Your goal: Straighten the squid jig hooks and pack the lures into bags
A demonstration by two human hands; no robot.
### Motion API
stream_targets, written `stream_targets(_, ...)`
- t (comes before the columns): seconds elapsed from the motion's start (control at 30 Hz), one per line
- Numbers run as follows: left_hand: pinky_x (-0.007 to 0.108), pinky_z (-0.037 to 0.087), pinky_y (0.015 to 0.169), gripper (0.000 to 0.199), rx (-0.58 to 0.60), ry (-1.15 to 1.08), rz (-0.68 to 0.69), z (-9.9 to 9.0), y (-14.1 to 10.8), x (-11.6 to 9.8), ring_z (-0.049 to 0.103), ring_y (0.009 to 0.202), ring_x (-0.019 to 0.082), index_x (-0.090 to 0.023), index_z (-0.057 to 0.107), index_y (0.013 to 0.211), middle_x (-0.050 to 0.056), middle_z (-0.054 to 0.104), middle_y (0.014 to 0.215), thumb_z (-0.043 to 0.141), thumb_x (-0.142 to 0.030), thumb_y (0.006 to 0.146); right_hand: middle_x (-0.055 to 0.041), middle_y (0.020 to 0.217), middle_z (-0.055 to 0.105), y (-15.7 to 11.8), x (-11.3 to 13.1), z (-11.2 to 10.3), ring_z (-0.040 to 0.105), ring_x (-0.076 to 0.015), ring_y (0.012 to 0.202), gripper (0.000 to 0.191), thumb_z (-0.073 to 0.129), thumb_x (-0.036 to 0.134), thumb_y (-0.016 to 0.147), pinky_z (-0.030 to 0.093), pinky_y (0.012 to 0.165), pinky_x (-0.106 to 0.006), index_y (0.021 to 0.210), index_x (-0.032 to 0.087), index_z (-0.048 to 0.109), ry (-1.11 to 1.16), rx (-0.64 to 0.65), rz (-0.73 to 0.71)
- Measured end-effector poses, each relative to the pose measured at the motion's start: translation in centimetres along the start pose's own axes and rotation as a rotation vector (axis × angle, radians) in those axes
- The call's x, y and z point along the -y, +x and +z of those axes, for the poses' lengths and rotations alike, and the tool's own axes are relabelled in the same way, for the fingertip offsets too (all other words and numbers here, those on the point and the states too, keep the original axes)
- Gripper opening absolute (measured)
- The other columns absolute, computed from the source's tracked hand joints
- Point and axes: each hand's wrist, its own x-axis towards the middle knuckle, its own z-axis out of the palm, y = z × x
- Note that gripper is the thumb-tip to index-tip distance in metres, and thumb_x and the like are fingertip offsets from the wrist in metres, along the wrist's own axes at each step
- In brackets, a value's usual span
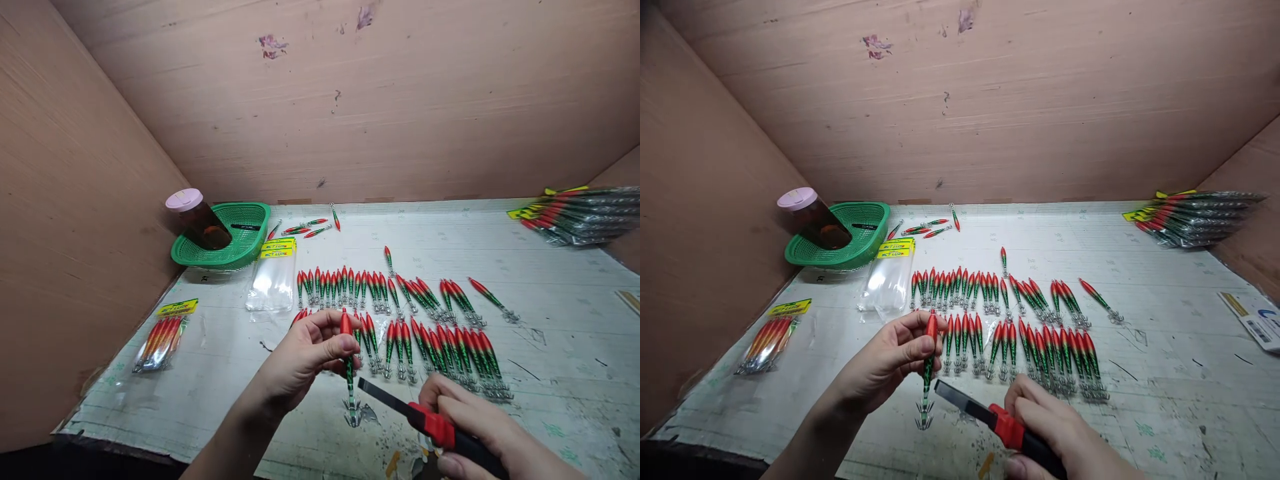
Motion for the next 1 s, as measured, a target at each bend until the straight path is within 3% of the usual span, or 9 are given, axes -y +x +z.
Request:
stream_targets(0.13, 0.016, 0.047, 0.054, 0.025, -0.008, 0.031, -0.012, 0.1, 0.1, 0.1, 0.065, 0.058, 0.008, -0.016, 0.066, 0.084, -0.003, 0.063, 0.069, 0.082, -0.024, 0.068, -0.0076, 0.106, 0.064, -0.4, -0.4, -0.9, 0.063, -0.0234, 0.100, 0.012, 0.058, 0.033, 0.088, 0.056, 0.083, -0.029, 0.097, 0.027, 0.062, -0.130, 0.024, -0.046)
stream_targets(0.3, 0.015, 0.046, 0.053, 0.022, 0.009, 0.036, -0.018, 0.1, 0.4, 0.4, 0.064, 0.058, 0.007, -0.016, 0.067, 0.084, -0.003, 0.064, 0.070, 0.082, -0.022, 0.069, -0.0060, 0.105, 0.066, -0.5, -0.1, -1.3, 0.066, -0.0215, 0.093, 0.009, 0.058, 0.030, 0.087, 0.058, 0.077, -0.027, 0.094, 0.028, 0.063, -0.164, 0.050, -0.014)
stream_targets(0.5, 0.015, 0.044, 0.050, 0.026, 0.009, 0.031, -0.006, 0.2, 0.3, 0.5, 0.063, 0.057, 0.007, -0.015, 0.065, 0.083, -0.004, 0.063, 0.069, 0.084, -0.021, 0.066, -0.0075, 0.131, 0.060, -1.4, -0.8, -1.2, 0.059, -0.0282, 0.118, 0.025, 0.061, 0.033, 0.086, 0.055, 0.091, -0.034, 0.111, 0.029, 0.067, -0.225, 0.033, 0.064)
stream_targets(0.63, 0.017, 0.044, 0.048, 0.034, -0.039, 0.047, -0.009, 0.7, 0.1, 0.5, 0.062, 0.056, 0.009, -0.015, 0.061, 0.079, -0.004, 0.061, 0.065, 0.087, -0.024, 0.059, -0.0066, 0.126, 0.063, -1.3, -0.8, -1.3, 0.061, -0.0278, 0.116, 0.024, 0.058, 0.032, 0.088, 0.057, 0.088, -0.033, 0.109, 0.030, 0.069, -0.192, 0.088, 0.078)
stream_targets(0.8, 0.018, 0.044, 0.048, 0.038, -0.083, 0.067, -0.008, 1.0, 0.3, 0.8, 0.062, 0.056, 0.010, -0.016, 0.059, 0.078, -0.004, 0.060, 0.063, 0.088, -0.028, 0.057, -0.0067, 0.128, 0.064, -1.0, -0.9, -1.7, 0.056, -0.0304, 0.123, 0.031, 0.062, 0.031, 0.086, 0.054, 0.094, -0.036, 0.117, 0.029, 0.067, -0.223, 0.047, 0.066)
stream_targets(1.0, 0.019, 0.045, 0.048, 0.037, -0.053, 0.101, -0.056, 0.6, 0.6, 1.1, 0.061, 0.056, 0.010, -0.016, 0.059, 0.075, -0.004, 0.060, 0.064, 0.088, -0.030, 0.056, -0.0054, 0.110, 0.071, -0.7, -0.4, -2.1, 0.065, -0.0274, 0.108, 0.016, 0.061, 0.028, 0.085, 0.057, 0.089, -0.032, 0.098, 0.027, 0.070, -0.219, 0.088, 0.025)
